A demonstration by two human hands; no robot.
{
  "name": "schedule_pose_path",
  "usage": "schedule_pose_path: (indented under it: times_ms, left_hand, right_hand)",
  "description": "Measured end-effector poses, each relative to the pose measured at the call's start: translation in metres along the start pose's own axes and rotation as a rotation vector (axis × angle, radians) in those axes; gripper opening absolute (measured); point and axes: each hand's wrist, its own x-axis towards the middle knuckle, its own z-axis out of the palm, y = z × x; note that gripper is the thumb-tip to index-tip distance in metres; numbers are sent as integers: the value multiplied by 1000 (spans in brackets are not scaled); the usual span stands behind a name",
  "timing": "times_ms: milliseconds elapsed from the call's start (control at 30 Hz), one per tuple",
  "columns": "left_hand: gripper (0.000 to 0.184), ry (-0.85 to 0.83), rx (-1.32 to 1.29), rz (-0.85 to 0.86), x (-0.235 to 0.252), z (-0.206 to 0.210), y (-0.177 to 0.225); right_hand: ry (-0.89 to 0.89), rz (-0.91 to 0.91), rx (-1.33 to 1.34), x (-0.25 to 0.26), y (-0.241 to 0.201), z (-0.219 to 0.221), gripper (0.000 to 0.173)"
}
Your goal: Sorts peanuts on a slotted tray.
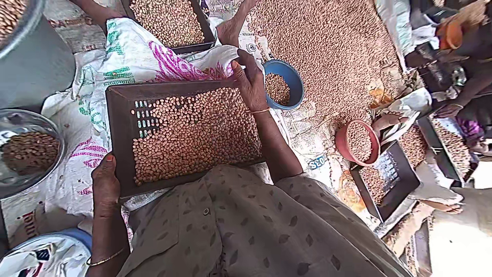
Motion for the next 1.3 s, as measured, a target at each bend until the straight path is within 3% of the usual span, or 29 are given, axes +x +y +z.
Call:
schedule_pose_path:
  times_ms: [100, 167, 233, 333, 433, 533, 600, 633, 700, 833, 900, 1000, 1067, 1133, 1233, 1300]
  left_hand:
    - [42, -6, 55, -1, 0, -3, -1]
    - [51, -68, 90, 14, 2, -7, -7]
    - [59, -136, 104, 8, 3, -10, -13]
    - [46, -190, 92, -4, 5, -11, -10]
    - [33, -197, -24, -39, 7, -12, -8]
    - [32, -100, -194, -147, 13, -22, -1]
    - [31, -63, -320, -239, 13, -27, 3]
    - [32, -78, -345, -256, 13, -31, 6]
    - [34, -127, -360, -230, 12, -25, 13]
    - [42, -234, -442, -181, 8, -18, 15]
    - [41, -282, -475, -162, 6, -26, 20]
    - [36, -324, -562, -125, 5, -31, 39]
    - [30, -328, -611, -74, 4, -34, 62]
    - [25, -288, -784, 30, 6, -36, 83]
    - [48, -145, -1199, 167, 24, -24, 123]
    - [65, -153, -1463, 192, 41, -10, 148]
  right_hand:
    - [91, 131, -284, -20, 18, -24, 39]
    - [45, 313, -454, -51, 34, -47, 48]
    - [-59, 481, -464, -87, 47, -70, 45]
    - [-175, 633, -200, -133, 57, -75, 35]
    - [-63, 716, 118, -147, 43, -65, 40]
    - [-13, 651, 181, -137, -12, -62, 38]
    - [-84, 614, 337, -137, -54, -74, 58]
    - [-43, 650, 489, -137, -65, -74, 58]
    - [81, 734, 701, -137, -54, -71, 36]
    - [178, 856, 793, -165, -27, -72, 36]
    - [214, 890, 795, -176, -48, -70, 29]
    - [272, 972, 768, -150, -108, -73, 41]
    - [305, 844, 776, -139, -135, -77, 49]
    - [324, 616, 830, -132, -141, -86, 41]
    - [319, 436, 742, -96, -194, -85, 41]
    - [285, 322, 779, -68, -210, -72, 41]
